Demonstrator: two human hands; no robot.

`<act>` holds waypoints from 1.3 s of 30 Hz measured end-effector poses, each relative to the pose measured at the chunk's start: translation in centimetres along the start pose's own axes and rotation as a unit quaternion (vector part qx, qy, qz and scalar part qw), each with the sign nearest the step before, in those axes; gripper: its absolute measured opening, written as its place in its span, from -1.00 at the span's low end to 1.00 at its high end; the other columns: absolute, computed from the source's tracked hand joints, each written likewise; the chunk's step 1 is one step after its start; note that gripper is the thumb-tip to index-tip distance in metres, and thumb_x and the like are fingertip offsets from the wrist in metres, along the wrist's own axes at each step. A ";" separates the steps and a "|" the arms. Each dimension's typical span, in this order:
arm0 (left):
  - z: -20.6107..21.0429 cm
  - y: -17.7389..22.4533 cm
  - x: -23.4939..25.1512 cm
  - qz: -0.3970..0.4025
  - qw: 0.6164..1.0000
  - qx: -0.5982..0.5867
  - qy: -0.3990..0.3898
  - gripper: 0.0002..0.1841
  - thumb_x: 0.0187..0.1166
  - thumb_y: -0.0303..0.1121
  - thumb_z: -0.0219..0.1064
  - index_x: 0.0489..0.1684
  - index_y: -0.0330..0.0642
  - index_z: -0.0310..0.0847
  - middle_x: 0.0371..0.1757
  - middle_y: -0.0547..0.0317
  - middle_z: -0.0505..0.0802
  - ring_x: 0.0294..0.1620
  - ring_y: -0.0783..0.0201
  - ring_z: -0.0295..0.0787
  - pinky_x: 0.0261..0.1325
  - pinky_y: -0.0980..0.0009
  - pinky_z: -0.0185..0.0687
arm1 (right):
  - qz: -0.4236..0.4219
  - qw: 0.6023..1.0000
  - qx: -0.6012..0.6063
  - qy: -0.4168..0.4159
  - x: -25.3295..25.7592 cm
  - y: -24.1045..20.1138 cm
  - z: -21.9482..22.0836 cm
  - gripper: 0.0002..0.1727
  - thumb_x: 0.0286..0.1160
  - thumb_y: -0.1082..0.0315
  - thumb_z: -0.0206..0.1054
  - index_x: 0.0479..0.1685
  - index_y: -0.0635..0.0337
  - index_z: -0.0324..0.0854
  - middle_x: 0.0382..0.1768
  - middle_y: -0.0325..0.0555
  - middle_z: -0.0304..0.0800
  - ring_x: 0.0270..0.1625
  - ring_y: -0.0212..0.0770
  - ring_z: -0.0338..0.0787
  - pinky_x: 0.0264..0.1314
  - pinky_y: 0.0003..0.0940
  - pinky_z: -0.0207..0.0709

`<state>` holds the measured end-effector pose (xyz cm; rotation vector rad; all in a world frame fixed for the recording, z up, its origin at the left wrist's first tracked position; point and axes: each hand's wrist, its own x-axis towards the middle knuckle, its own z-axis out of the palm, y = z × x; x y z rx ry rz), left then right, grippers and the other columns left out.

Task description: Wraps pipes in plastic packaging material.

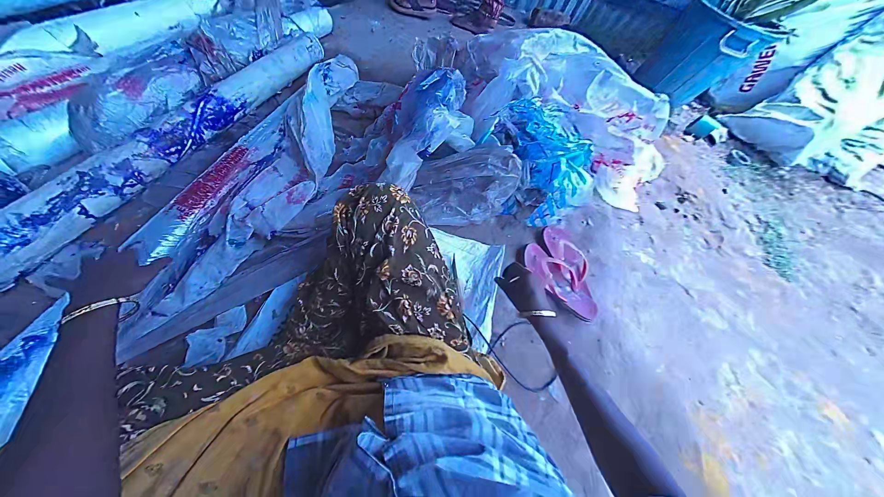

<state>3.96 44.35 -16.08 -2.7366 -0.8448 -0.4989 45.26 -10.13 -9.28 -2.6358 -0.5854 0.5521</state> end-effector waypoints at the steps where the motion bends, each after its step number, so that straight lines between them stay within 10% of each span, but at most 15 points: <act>1: 0.5 0.0 0.3 -0.059 0.997 -0.054 -0.018 -0.26 0.73 0.18 0.16 0.19 -0.55 0.66 0.17 -0.70 0.70 0.37 -0.61 0.55 0.52 -0.69 -0.10 | 0.003 0.997 -0.017 -0.072 0.6 -0.2 1.9 -0.55 0.68 0.16 0.32 0.14 0.49 0.65 0.07 0.38 0.79 0.18 0.27 0.79 0.32 0.22 0.52; 6: -7.9 13.2 4.8 -0.327 0.878 -0.224 -0.268 -0.49 0.89 -0.12 0.06 0.30 -0.48 0.64 0.24 -0.54 0.76 0.38 -0.46 0.64 0.47 -0.42 0.30 | 0.034 0.978 -0.094 -0.182 2.3 -2.7 7.6 -0.37 0.79 -0.10 0.07 0.37 0.36 0.56 0.33 0.32 0.71 0.44 0.26 0.69 0.41 0.25 0.49; 9: -8.5 19.0 4.1 -0.340 0.801 -0.298 -0.393 -0.46 0.94 -0.14 -0.10 0.40 -0.53 0.52 0.32 -0.44 0.73 0.30 -0.18 0.72 0.46 -0.06 0.47 | 0.039 0.984 -0.051 -0.169 3.4 -1.4 8.0 -0.38 0.77 -0.11 0.13 0.40 0.31 0.55 0.29 0.29 0.75 0.39 0.24 0.73 0.39 0.23 0.52; 12: -8.2 22.3 3.1 -0.256 0.777 -0.256 -0.514 -0.50 0.96 -0.30 -0.21 0.44 -0.66 0.41 0.45 -0.59 0.58 0.48 -0.33 0.53 0.55 -0.18 0.30 | 0.029 0.986 -0.022 -0.162 4.0 1.1 8.9 -0.36 0.67 -0.14 0.26 0.33 0.31 0.62 0.21 0.29 0.78 0.34 0.24 0.76 0.37 0.22 0.53; 16: -4.2 23.0 1.2 -0.232 0.818 -0.231 -0.472 -0.46 0.94 -0.14 -0.14 0.57 -0.39 0.48 0.57 -0.39 0.59 0.66 -0.31 0.43 0.64 -0.34 0.18 | 0.006 0.982 -0.107 -0.159 3.6 -0.3 9.4 -0.34 0.83 -0.16 -0.05 0.17 0.28 0.69 0.22 0.24 0.80 0.36 0.18 0.77 0.32 0.21 0.55; 22: -12.8 29.2 1.5 -0.274 0.840 -0.215 -0.417 -0.56 0.90 -0.42 -0.10 0.55 -0.63 0.36 0.60 -0.55 0.50 0.72 -0.32 0.33 0.74 -0.13 0.09 | 0.003 0.994 -0.097 -0.046 4.2 1.2 7.8 -0.40 0.84 -0.03 0.04 0.22 0.41 0.66 0.21 0.37 0.78 0.34 0.29 0.77 0.34 0.23 0.55; 34: -8.5 32.6 2.0 -0.240 0.777 -0.276 -0.513 -0.44 0.96 -0.21 -0.28 0.63 -0.52 0.33 0.63 -0.44 0.52 0.70 -0.32 0.39 0.68 -0.25 0.21 | 0.058 0.979 -0.184 -0.072 6.9 3.9 3.8 -0.35 0.70 -0.12 0.24 0.26 0.39 0.68 0.30 0.38 0.74 0.43 0.30 0.71 0.45 0.26 0.48; 39: -7.5 31.4 2.9 -0.219 0.755 -0.319 -0.529 -0.49 0.95 -0.25 -0.20 0.66 -0.43 0.32 0.60 -0.44 0.54 0.66 -0.36 0.43 0.63 -0.34 0.23 | -0.039 0.992 -0.100 0.063 8.0 -1.6 -0.8 -0.53 0.87 0.23 0.05 0.12 0.53 0.72 0.19 0.53 0.76 0.36 0.46 0.70 0.43 0.39 0.39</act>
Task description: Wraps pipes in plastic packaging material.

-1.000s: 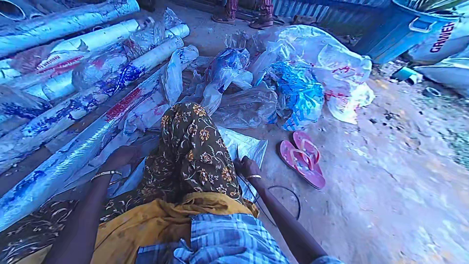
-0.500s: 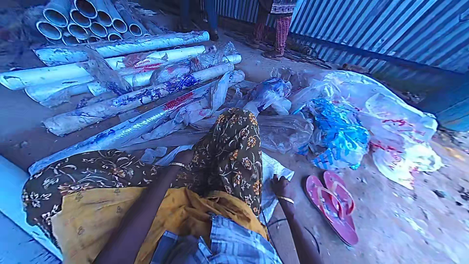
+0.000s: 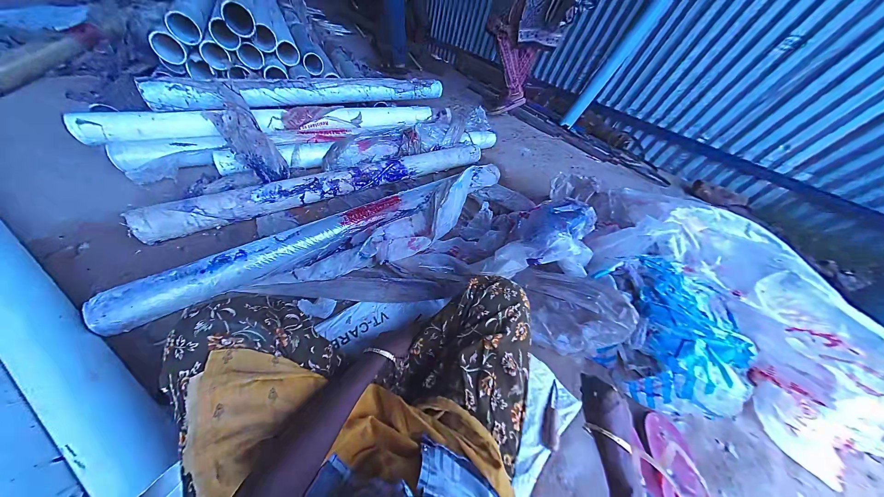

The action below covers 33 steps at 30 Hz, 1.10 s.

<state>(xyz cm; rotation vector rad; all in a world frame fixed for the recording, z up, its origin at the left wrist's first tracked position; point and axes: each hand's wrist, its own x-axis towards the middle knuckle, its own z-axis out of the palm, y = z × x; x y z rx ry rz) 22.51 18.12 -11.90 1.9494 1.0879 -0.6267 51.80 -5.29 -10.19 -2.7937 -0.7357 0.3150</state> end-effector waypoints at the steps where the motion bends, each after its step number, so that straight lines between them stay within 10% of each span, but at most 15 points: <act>1: -0.5 -0.4 0.2 -0.005 1.000 -0.010 -0.002 -0.46 0.95 -0.18 -0.19 0.57 -0.47 0.42 0.57 -0.45 0.58 0.65 -0.35 0.45 0.62 -0.33 0.24 | -0.018 0.999 0.027 0.024 0.2 -2.5 -1.6 -0.53 0.86 0.23 0.06 0.13 0.53 0.73 0.19 0.52 0.76 0.36 0.45 0.71 0.45 0.36 0.37; 6: -8.2 -2.1 -1.6 -0.030 0.991 -0.035 0.122 -0.37 0.83 0.06 0.07 0.22 -0.48 0.67 0.29 -0.40 0.76 0.44 -0.28 0.65 0.46 -0.25 0.44 | -0.378 0.892 0.162 0.189 3.0 -16.5 -1.6 -0.74 0.44 0.40 0.42 -0.36 0.55 0.74 -0.41 0.37 0.81 -0.30 0.35 0.86 -0.16 0.32 0.63; 13: -17.3 -7.8 -0.3 -0.099 0.949 -0.087 0.286 -0.49 0.86 -0.14 0.07 0.41 -0.50 0.54 0.41 -0.42 0.70 0.55 -0.28 0.57 0.57 -0.20 0.36 | -0.564 0.812 0.126 -0.083 1.2 -36.1 4.7 -0.65 0.52 0.50 0.34 0.24 0.46 0.72 0.30 0.39 0.76 0.39 0.37 0.73 0.50 0.18 0.50; 22: -14.1 -7.2 2.0 -0.067 0.962 -0.132 0.230 -0.52 0.81 -0.12 0.18 0.06 -0.52 0.69 0.10 -0.45 0.80 0.25 -0.35 0.73 0.30 -0.34 0.49 | -0.350 0.887 0.283 -0.102 1.1 -30.6 10.1 -0.83 0.50 0.67 0.20 -0.25 0.51 0.74 -0.28 0.24 0.83 -0.18 0.10 0.82 0.05 0.08 0.63; 25: -12.3 -8.0 2.8 -0.014 0.983 -0.172 0.063 -0.53 0.88 -0.13 0.08 0.07 -0.47 0.67 -0.20 -0.18 0.81 -0.30 0.11 0.77 -0.01 0.13 0.69 | -0.264 0.882 0.362 -0.148 2.0 -28.7 9.9 -0.79 0.59 0.60 0.10 -0.29 0.38 0.66 -0.41 -0.01 0.77 -0.41 -0.22 0.73 -0.23 -0.20 0.67; 27: -11.4 -8.2 2.7 -0.009 0.987 -0.162 -0.009 -0.51 0.88 -0.12 0.07 0.15 -0.50 0.64 -0.17 -0.19 0.80 -0.32 0.16 0.70 0.01 0.18 0.65 | -0.263 0.869 0.380 -0.178 2.4 -28.0 10.3 -0.77 0.64 0.54 0.05 -0.23 0.30 0.64 -0.38 -0.05 0.76 -0.46 -0.26 0.70 -0.32 -0.24 0.65; 33: -10.1 -10.9 2.5 -0.063 0.996 0.016 0.065 -0.50 0.81 -0.10 0.17 0.07 -0.54 0.66 0.09 -0.44 0.79 0.21 -0.32 0.75 0.31 -0.35 0.49 | -0.385 0.840 0.035 -0.382 -0.2 -29.7 13.2 -0.70 0.74 0.46 0.10 0.09 0.47 0.71 0.05 0.32 0.82 0.12 0.18 0.81 0.35 0.15 0.54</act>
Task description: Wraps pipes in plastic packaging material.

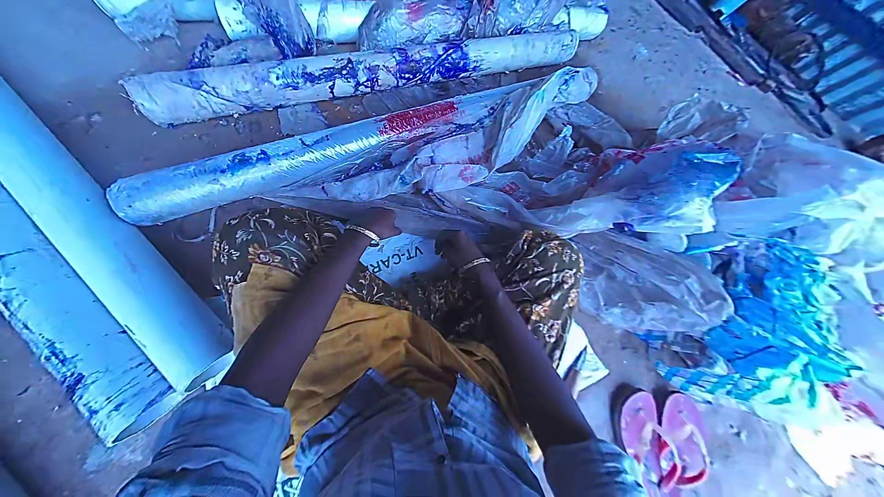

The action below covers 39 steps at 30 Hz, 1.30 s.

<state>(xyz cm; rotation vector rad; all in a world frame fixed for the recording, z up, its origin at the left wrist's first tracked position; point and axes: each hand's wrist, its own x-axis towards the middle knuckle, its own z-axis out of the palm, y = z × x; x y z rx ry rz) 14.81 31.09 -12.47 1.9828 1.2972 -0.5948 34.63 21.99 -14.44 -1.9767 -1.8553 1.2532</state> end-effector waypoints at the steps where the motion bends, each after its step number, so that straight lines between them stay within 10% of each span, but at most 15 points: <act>1: 0.5 -0.1 -0.4 -0.020 0.999 0.025 -0.012 -0.53 0.79 -0.13 0.20 0.03 -0.53 0.67 0.07 -0.41 0.81 0.16 -0.29 0.78 0.28 -0.32 0.52 | 0.000 0.994 -0.059 -0.087 -0.3 -1.3 0.9 -0.68 0.77 0.44 0.10 0.19 0.48 0.68 0.17 0.34 0.78 0.26 0.19 0.76 0.45 0.13 0.47; 4: 2.7 1.3 -1.9 -0.050 0.990 0.107 -0.080 -0.58 0.69 -0.24 0.32 0.10 -0.58 0.67 0.25 -0.43 0.76 0.36 -0.31 0.68 0.42 -0.31 0.45 | 0.041 0.946 -0.229 -0.224 -1.8 -4.9 3.7 -0.63 0.79 0.32 0.13 0.30 0.45 0.61 0.33 0.38 0.68 0.45 0.30 0.66 0.49 0.29 0.41; 12: 7.7 6.5 -5.9 -0.059 0.979 0.158 -0.119 -0.55 0.82 -0.27 0.10 0.31 -0.59 0.58 0.47 -0.48 0.64 0.59 -0.36 0.50 0.57 -0.33 0.29 | 0.083 0.932 -0.297 -0.191 -4.6 -5.9 4.2 -0.43 0.78 -0.01 0.13 0.34 0.36 0.63 0.41 0.35 0.65 0.49 0.32 0.61 0.46 0.39 0.36; 19: 7.3 6.2 -7.1 -0.024 0.998 -0.016 -0.058 -0.55 0.90 -0.32 -0.01 0.52 -0.56 0.42 0.57 -0.47 0.55 0.65 -0.31 0.44 0.64 -0.24 0.24 | 0.090 0.951 -0.273 -0.119 -6.3 -7.1 2.4 -0.45 0.77 0.07 0.15 0.31 0.46 0.60 0.41 0.41 0.62 0.50 0.35 0.59 0.42 0.39 0.37; 29: 7.6 8.2 -4.7 -0.075 0.974 -0.211 0.044 -0.58 0.82 -0.32 0.09 0.31 -0.59 0.56 0.45 -0.41 0.66 0.54 -0.19 0.58 0.56 -0.11 0.41 | 0.088 0.962 -0.232 -0.117 -6.7 -6.5 0.6 -0.55 0.75 0.20 0.19 0.31 0.45 0.59 0.39 0.38 0.63 0.49 0.30 0.62 0.44 0.30 0.42; 39: 7.8 6.7 -4.4 0.018 0.987 -0.157 -0.018 -0.53 0.90 -0.26 -0.08 0.40 -0.51 0.53 0.47 -0.47 0.64 0.58 -0.31 0.52 0.59 -0.27 0.31 | 0.059 0.954 -0.241 -0.167 -4.5 -4.5 0.7 -0.57 0.71 0.18 0.24 0.21 0.44 0.65 0.30 0.40 0.69 0.43 0.34 0.65 0.42 0.34 0.43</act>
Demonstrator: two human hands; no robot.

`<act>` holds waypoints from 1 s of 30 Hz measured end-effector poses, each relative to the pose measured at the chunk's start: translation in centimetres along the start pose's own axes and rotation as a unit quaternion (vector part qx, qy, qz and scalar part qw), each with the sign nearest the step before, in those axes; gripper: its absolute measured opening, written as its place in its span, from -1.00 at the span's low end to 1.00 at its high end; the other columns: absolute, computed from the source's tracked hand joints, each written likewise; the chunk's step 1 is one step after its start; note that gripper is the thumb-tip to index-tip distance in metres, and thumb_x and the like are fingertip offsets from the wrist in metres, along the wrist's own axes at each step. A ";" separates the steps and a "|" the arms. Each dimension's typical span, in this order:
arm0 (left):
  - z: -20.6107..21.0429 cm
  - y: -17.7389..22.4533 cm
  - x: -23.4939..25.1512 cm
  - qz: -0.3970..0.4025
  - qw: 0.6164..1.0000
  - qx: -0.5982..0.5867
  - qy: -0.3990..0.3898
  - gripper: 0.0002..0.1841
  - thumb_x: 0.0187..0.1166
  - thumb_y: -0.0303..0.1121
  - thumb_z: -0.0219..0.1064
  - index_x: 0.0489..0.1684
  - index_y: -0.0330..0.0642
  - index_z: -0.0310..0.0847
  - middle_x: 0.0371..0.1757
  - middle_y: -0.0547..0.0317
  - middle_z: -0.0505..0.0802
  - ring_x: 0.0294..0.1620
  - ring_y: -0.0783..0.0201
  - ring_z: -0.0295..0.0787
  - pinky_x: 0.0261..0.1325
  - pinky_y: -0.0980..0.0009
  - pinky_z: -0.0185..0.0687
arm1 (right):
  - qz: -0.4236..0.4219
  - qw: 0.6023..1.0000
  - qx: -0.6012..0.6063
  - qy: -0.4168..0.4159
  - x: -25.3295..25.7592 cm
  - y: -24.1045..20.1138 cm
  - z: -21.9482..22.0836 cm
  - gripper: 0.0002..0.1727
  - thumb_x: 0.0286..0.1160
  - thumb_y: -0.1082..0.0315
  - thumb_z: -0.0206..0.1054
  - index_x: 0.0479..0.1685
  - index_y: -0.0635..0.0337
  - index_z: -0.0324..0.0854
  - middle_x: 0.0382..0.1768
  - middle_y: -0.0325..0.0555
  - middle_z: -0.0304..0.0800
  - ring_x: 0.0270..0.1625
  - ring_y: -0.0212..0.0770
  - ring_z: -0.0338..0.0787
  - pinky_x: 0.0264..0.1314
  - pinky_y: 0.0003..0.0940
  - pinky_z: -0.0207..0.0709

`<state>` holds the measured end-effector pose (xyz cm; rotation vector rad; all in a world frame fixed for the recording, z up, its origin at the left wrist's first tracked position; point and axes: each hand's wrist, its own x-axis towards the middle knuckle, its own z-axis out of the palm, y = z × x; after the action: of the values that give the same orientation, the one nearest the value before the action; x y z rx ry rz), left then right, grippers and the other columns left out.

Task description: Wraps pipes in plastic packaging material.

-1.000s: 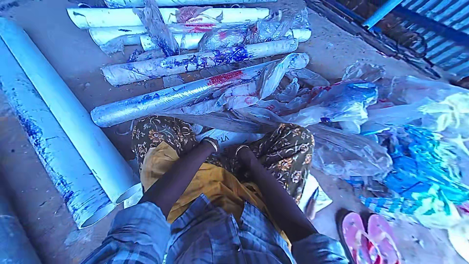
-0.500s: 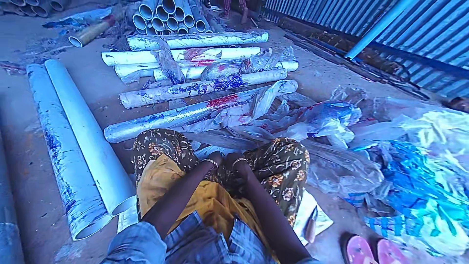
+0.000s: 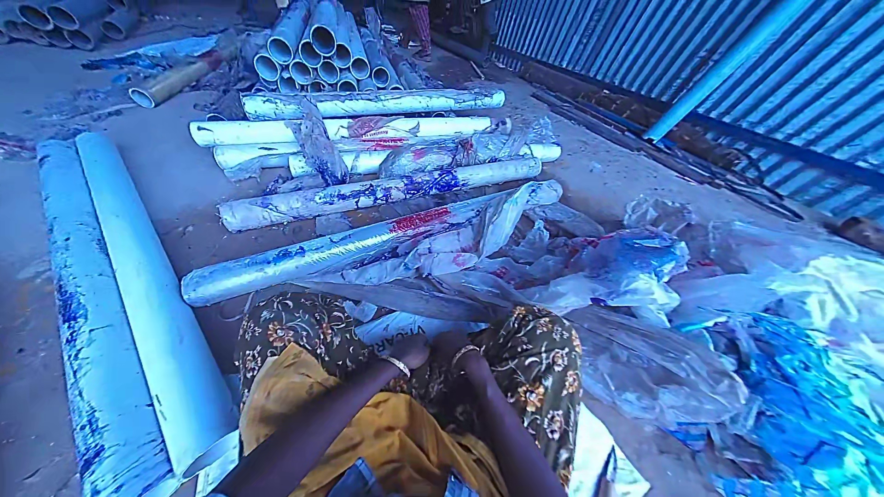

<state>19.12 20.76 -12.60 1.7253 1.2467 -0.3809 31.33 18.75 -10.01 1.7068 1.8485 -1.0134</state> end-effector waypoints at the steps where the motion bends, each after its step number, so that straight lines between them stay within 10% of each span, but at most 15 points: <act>1: -0.5 -0.2 0.3 0.010 1.000 0.019 -0.010 -0.53 0.89 -0.24 -0.05 0.35 -0.52 0.56 0.44 -0.48 0.66 0.56 -0.32 0.53 0.57 -0.29 0.31 | -0.010 1.000 0.008 0.002 0.8 0.7 0.2 -0.57 0.72 0.17 0.23 0.19 0.43 0.67 0.27 0.39 0.71 0.40 0.34 0.67 0.41 0.35 0.43; 10: -11.1 1.5 -2.8 0.012 0.988 0.093 0.124 -0.48 0.86 -0.13 0.08 0.49 -0.44 0.49 0.41 -0.37 0.70 0.54 -0.25 0.58 0.56 -0.18 0.38 | -0.058 0.917 0.197 0.341 2.8 2.8 -3.0 -0.63 0.67 0.39 0.25 0.33 0.40 0.69 0.30 0.32 0.77 0.40 0.27 0.74 0.57 0.13 0.45; 14: -19.5 -0.5 -0.4 -0.018 0.946 0.200 0.254 -0.11 0.59 -0.33 0.44 0.91 -0.19 -0.05 0.80 -0.48 0.21 0.87 -0.38 -0.04 0.78 -0.37 -0.23 | -0.078 0.855 0.141 0.492 4.7 4.6 -4.4 -0.38 0.30 0.51 0.51 0.49 0.30 0.63 0.55 0.42 0.53 0.53 0.50 0.56 0.52 0.32 0.43; 16: -22.5 -3.9 2.3 -0.076 0.933 0.240 0.256 0.11 0.39 -0.42 0.57 0.95 -0.18 -0.23 0.83 -0.62 -0.02 0.88 -0.52 -0.29 0.73 -0.52 -0.48 | -0.028 0.880 0.089 0.467 5.6 5.0 -5.0 -0.19 0.30 0.42 0.56 0.71 0.08 0.45 0.74 0.38 0.26 0.70 0.50 0.34 0.64 0.34 0.25; 21: -23.3 -12.3 7.2 -0.162 0.922 0.215 0.279 0.03 0.41 -0.67 0.41 0.95 -0.06 -0.17 0.68 -0.69 0.28 0.78 -0.59 0.02 0.73 -0.51 -0.43 | -0.001 0.908 0.005 0.419 8.8 3.6 -9.4 -0.01 0.27 0.43 0.57 0.85 -0.08 0.23 0.86 0.32 -0.01 0.87 0.41 0.00 0.77 0.42 -0.07; 25: -24.2 -14.2 6.8 -0.113 0.944 0.210 0.230 0.34 0.14 -0.29 0.78 0.97 0.06 -0.29 0.72 -0.54 0.30 0.78 -0.50 0.07 0.72 -0.51 -0.39 | 0.020 0.943 -0.061 0.328 12.0 1.4 -13.8 -0.14 0.49 0.46 0.37 0.87 -0.04 0.16 0.89 0.24 -0.08 0.93 0.29 -0.13 0.83 0.42 -0.34; 30: -26.3 -18.4 6.0 -0.055 0.969 0.112 0.215 0.35 0.07 -0.05 0.83 0.96 0.01 -0.17 0.82 -0.37 0.21 0.86 -0.34 -0.02 0.74 -0.48 -0.29 | 0.053 0.961 -0.040 0.267 14.9 -0.3 -15.2 -0.51 0.72 0.51 0.11 0.60 0.16 0.54 0.54 0.22 0.61 0.70 0.22 0.45 0.88 0.28 -0.29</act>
<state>-0.91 46.48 -12.70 2.0070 1.6669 -0.2217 31.26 40.00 -11.04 2.1505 2.0414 -0.4472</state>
